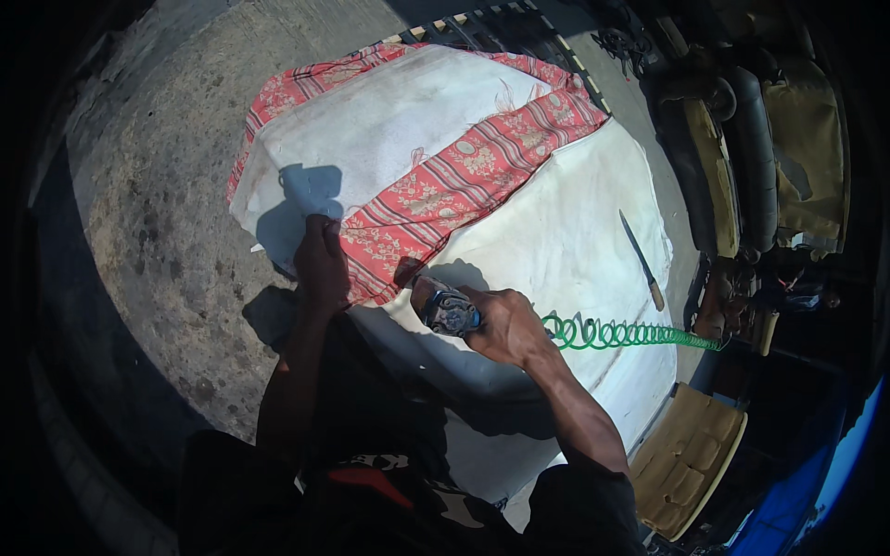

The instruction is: The person uses a pneumatic staple gun to attach a patterned fabric cover to a wooden furniture frame. They pull the fabric taut, staple it along the edges, and then use a knife to trim the excess material from the corners and sides.

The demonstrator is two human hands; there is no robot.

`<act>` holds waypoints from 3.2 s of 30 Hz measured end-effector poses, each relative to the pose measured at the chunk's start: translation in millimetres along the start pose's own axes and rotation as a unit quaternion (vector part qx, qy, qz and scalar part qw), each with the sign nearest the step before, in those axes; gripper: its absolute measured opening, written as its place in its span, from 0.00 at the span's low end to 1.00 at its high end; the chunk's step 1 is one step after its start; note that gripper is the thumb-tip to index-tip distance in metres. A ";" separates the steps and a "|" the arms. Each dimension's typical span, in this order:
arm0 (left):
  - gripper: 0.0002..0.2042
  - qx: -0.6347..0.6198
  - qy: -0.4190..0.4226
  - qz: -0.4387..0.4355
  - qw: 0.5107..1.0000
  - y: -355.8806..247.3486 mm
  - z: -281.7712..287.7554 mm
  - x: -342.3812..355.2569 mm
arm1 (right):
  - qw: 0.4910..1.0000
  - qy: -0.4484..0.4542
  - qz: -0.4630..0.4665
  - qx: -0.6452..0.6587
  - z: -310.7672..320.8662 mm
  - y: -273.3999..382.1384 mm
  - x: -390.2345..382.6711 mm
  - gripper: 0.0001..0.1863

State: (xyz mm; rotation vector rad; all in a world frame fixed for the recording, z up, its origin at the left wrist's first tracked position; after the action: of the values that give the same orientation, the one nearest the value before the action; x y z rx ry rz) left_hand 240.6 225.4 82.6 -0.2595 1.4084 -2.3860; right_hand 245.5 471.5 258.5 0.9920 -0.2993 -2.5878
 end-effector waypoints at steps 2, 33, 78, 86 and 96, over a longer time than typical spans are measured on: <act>0.09 -0.006 -0.015 0.018 1.000 9.7 -1.3 -3.2 | 0.999 -0.025 0.023 0.024 4.0 4.6 2.8 0.21; 0.17 -0.057 -0.207 0.179 0.960 79.0 -38.1 -81.3 | 0.995 0.021 0.093 0.005 29.5 43.0 94.2 0.12; 0.25 -0.298 -0.069 0.419 0.855 108.8 -149.6 -75.2 | 0.998 0.041 -0.047 0.012 -13.8 7.0 25.7 0.15; 0.22 -0.325 -0.124 0.347 0.871 103.0 -154.9 -74.7 | 0.998 0.014 -0.041 0.046 -32.6 -33.5 1.5 0.12; 0.25 -0.233 -0.113 0.368 0.893 102.8 -138.8 -75.7 | 0.999 0.025 -0.010 0.026 -45.8 -39.4 -22.1 0.19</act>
State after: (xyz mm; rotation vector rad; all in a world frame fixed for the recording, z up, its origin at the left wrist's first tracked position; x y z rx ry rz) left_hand 285.6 321.9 -73.0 -0.0864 1.5795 -1.3546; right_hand 282.1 513.2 225.9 1.0817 -0.3469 -2.5794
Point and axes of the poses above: each hand's wrist, its own x-axis towards the middle knuckle, its own z-axis out of the back of the hand, y = z × x, the point moved 3 cm from there along x, towards the middle knuckle, and after that the axes turned 6 degrees about y, right-handed, at the moved point
